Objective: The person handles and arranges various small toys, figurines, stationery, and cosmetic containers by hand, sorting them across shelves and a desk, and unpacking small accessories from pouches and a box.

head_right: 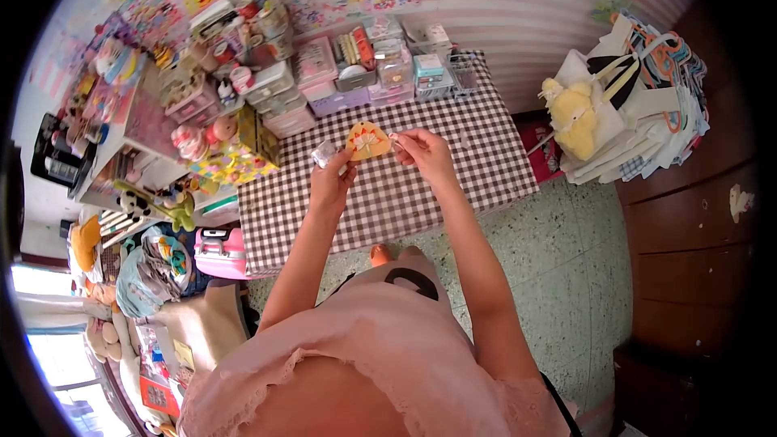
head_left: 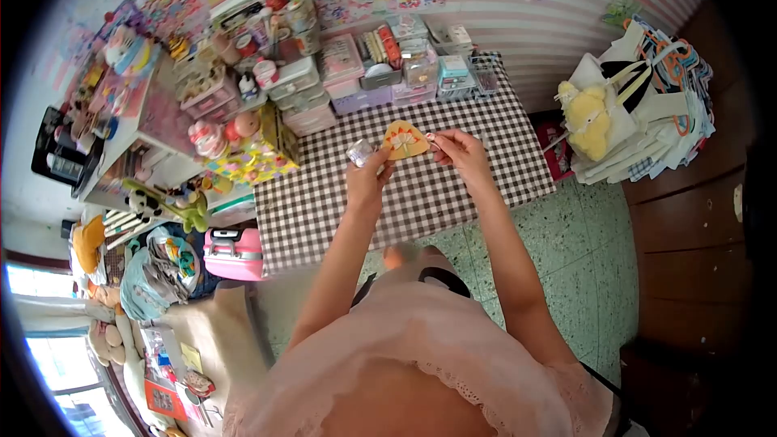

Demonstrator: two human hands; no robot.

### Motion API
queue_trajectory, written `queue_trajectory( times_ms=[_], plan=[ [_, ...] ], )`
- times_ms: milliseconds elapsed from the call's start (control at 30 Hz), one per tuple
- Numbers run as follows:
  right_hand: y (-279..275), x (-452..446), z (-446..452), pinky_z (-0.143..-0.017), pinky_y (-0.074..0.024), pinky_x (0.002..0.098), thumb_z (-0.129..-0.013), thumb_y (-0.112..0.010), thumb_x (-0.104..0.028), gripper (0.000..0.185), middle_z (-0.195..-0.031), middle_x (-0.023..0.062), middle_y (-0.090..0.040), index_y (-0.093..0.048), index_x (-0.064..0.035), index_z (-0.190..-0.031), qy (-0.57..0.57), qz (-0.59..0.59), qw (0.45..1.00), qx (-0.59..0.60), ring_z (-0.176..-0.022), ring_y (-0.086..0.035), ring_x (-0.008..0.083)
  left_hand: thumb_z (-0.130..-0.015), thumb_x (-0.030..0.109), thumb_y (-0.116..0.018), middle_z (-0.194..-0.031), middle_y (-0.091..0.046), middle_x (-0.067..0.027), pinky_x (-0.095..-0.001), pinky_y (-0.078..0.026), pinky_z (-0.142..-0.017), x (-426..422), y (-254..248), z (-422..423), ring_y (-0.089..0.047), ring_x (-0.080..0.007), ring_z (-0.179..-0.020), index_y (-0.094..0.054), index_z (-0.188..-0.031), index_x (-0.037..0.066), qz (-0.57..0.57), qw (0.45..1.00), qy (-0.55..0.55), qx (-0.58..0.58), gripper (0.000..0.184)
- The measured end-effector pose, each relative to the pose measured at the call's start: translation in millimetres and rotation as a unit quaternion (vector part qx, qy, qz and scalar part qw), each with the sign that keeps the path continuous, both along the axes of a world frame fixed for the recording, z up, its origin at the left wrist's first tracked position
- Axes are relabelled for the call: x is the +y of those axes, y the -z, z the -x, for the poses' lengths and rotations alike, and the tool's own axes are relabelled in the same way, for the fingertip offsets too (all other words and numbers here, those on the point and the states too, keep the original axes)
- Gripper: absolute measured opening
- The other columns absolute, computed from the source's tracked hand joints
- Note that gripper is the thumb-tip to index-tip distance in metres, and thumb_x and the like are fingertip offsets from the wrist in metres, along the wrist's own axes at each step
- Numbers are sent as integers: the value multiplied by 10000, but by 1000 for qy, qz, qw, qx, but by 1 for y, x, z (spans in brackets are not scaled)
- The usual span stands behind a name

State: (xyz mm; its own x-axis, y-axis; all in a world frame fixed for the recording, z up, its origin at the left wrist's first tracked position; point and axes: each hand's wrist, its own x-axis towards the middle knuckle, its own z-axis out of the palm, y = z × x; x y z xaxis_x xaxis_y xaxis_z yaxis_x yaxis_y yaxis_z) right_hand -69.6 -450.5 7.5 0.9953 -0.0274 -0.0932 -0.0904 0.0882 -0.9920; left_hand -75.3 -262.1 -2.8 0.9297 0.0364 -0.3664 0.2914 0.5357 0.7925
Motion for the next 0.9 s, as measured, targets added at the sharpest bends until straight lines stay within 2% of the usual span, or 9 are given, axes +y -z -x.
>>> queue_trajectory(
  times_ms=[233, 267, 400, 567, 667, 767, 833, 867, 900],
  plan=[
    [18, -55, -65, -547, -433, 185, -863, -608, -172, 180, -741, 13, -613, -632, -9, -936, 45, 38, 997, 55, -609, -535, 59, -776, 118, -668, -810, -568, -18, -250, -482, -687, -49, 7, -45, -557, -105, -751, -544, -885, 73, -20, 999, -7, 24, 171],
    [30, -64, -79, -524, -405, 195, -844, -628, -151, 160, -687, 12, -587, -641, 6, -874, 53, -16, 998, 26, -583, -500, 56, -774, 120, -671, -823, -572, -20, -250, -482, -687, -53, 12, -51, -560, -111, -764, -541, -898, 74, -13, 1000, -8, 22, 186],
    [31, -109, -126, -569, -451, 199, -847, -605, -114, 155, -743, 25, -600, -638, 13, -930, 68, 1, 997, 33, -636, -545, 73, -767, 126, -682, -843, -575, -16, -249, -479, -688, -78, 7, -77, -566, -113, -777, -540, -904, 79, -30, 997, -60, 42, 203],
    [41, -155, -203, -571, -450, 198, -854, -587, -101, 141, -742, 32, -611, -627, 8, -935, 24, 24, 999, -38, -637, -551, 68, -750, 115, -689, -836, -576, -8, -235, -471, -671, -116, 10, -104, -565, -104, -768, -537, -902, 89, -23, 996, -79, 41, 216],
    [31, -156, -254, -556, -454, 204, -851, -589, -100, 140, -730, 38, -618, -620, 25, -907, -7, 131, 987, -89, -621, -560, 76, -748, 111, -686, -833, -580, -6, -226, -473, -658, -131, 3, -112, -566, -96, -745, -541, -893, 89, -30, 993, -106, 48, 206],
    [26, -138, -296, -572, -464, 210, -851, -588, -101, 144, -737, 49, -628, -625, 25, -910, -27, 106, 990, -93, -650, -585, 85, -753, 111, -684, -832, -583, -7, -228, -476, -657, -133, 2, -125, -570, -96, -735, -546, -896, 80, -41, 990, -129, 46, 201],
    [42, -133, -320, -584, -473, 216, -848, -603, -158, 199, -765, 48, -638, -622, 7, -957, -63, 123, 986, -95, -673, -606, 99, -756, 111, -683, -832, -584, -8, -231, -478, -658, -130, -1, -138, -573, -97, -733, -548, -903, 75, -54, 987, -143, 42, 203],
    [42, -127, -321, -557, -476, 234, -839, -609, -189, 218, -774, 44, -639, -626, -4, -954, -21, 246, 951, -184, -637, -602, 97, -756, 111, -683, -833, -586, -7, -232, -479, -663, -128, -2, -144, -575, -96, -743, -551, -917, 72, -51, 988, -141, 26, 212],
    [44, -119, -320, -530, -478, 251, -830, -614, -219, 238, -784, 39, -641, -630, -16, -952, 25, 361, 893, -268, -602, -598, 96, -757, 111, -684, -835, -588, -7, -233, -480, -667, -124, -2, -150, -578, -96, -753, -554, -930, 69, -49, 989, -137, 12, 221]
  ],
)
